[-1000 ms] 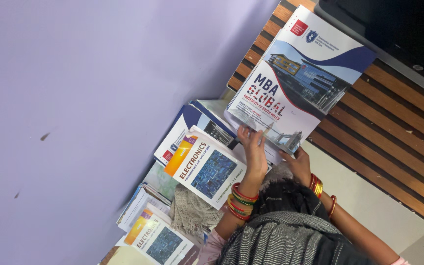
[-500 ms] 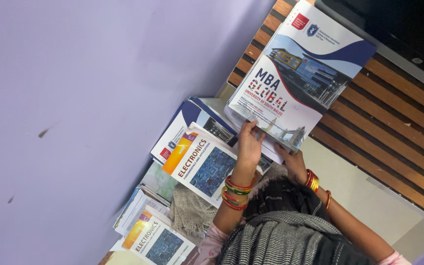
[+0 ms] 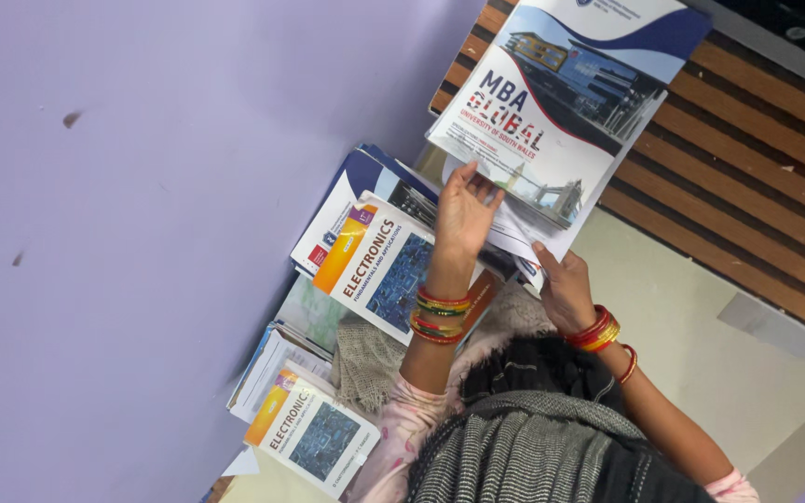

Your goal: The person organizes stacks of books and papers on a desk and then wipes the desk surface with a cloth.

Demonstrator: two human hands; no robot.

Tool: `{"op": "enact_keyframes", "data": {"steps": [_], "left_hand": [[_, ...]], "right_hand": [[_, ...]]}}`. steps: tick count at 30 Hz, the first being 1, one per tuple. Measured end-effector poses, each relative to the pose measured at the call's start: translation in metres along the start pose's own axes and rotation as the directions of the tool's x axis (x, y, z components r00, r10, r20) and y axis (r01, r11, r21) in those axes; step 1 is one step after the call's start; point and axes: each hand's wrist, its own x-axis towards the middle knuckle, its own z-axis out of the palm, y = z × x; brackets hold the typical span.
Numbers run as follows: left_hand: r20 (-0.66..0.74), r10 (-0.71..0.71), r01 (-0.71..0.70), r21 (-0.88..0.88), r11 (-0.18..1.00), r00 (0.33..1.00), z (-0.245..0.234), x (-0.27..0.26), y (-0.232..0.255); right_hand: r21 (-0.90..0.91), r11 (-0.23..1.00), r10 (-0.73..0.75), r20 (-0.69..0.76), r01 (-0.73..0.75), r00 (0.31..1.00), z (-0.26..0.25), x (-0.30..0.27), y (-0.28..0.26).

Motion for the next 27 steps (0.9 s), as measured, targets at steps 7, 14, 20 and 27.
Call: {"op": "enact_keyframes", "data": {"steps": [7, 14, 20, 27], "left_hand": [[-0.047, 0.022, -0.018, 0.1, 0.995, 0.999, 0.007, 0.002, -0.001], [-0.112, 0.085, -0.069, 0.137, 0.988, 0.99, -0.019, 0.021, -0.02], [-0.029, 0.122, -0.116, 0.142, 0.983, 0.992, -0.027, 0.008, -0.026], [-0.123, 0.112, -0.08, 0.239, 0.968, 0.986, -0.017, -0.038, -0.042]], "right_hand": [[-0.111, 0.982, 0.148, -0.071, -0.156, 0.986, -0.048, -0.052, -0.016], [-0.556, 0.825, 0.032, -0.134, -0.102, 0.99, -0.091, -0.137, -0.065], [-0.774, 0.516, 0.028, -0.414, -0.368, 0.91, -0.132, -0.196, -0.123], [-0.672, 0.734, -0.108, -0.257, -0.097, 0.96, -0.197, -0.206, -0.15]]}}
